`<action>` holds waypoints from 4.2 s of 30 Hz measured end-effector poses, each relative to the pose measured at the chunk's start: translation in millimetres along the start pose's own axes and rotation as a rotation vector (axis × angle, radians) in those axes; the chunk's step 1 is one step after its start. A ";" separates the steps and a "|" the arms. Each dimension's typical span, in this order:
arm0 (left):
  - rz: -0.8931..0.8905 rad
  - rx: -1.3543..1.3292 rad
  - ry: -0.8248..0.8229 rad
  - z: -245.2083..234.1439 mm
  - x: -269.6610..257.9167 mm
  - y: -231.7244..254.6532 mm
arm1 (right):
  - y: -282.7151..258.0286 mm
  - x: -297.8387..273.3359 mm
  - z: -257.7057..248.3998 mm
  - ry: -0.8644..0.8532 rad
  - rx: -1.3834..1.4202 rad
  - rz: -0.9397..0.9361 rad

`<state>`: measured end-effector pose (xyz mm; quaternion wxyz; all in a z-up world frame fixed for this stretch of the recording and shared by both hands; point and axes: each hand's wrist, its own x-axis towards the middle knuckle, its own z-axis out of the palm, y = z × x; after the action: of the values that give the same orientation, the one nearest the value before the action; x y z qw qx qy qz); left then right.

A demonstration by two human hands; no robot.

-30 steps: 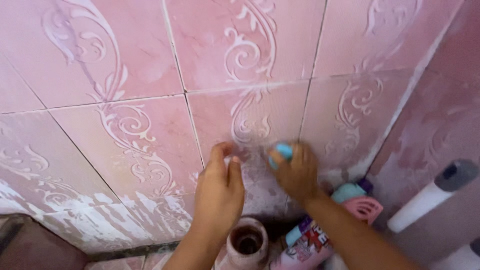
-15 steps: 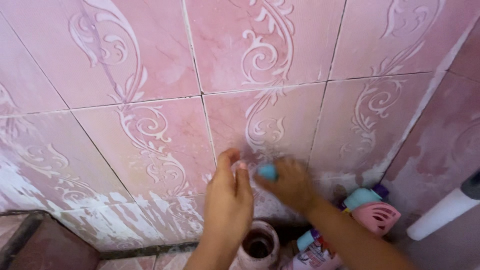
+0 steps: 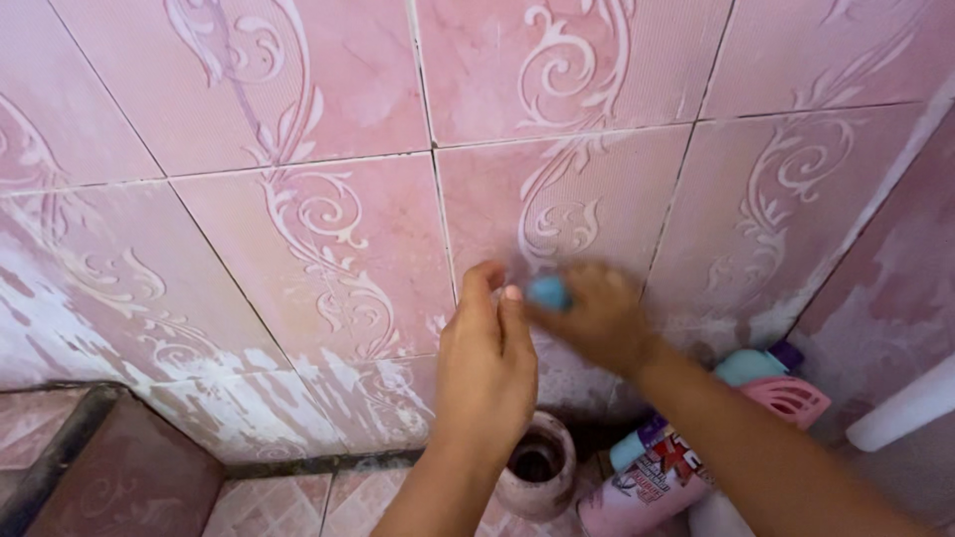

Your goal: The person scrubs pink patterned wall tiles and floor tiles using a blue brush and soapy water from a green scoop. They then scrub the rim and interior of a red bucket with the same brush.

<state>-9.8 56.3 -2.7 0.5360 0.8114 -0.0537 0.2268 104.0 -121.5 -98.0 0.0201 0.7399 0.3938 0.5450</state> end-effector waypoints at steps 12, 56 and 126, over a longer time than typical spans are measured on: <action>-0.130 -0.038 0.009 -12.4 -7.1 -11.1 | -4.8 -11.2 -13.1 -0.203 0.002 -0.050; -0.225 -0.014 0.145 -74.2 -12.0 -67.0 | -109.6 12.0 16.7 -0.381 0.743 0.428; -0.731 0.916 0.080 -400.9 -55.7 -106.9 | -303.2 317.2 12.7 -1.302 1.516 1.166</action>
<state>-148.6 450.9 12.5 0.1756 0.9171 0.3531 0.0578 -25.3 284.4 8.4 -0.4843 0.7723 0.1335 -0.3888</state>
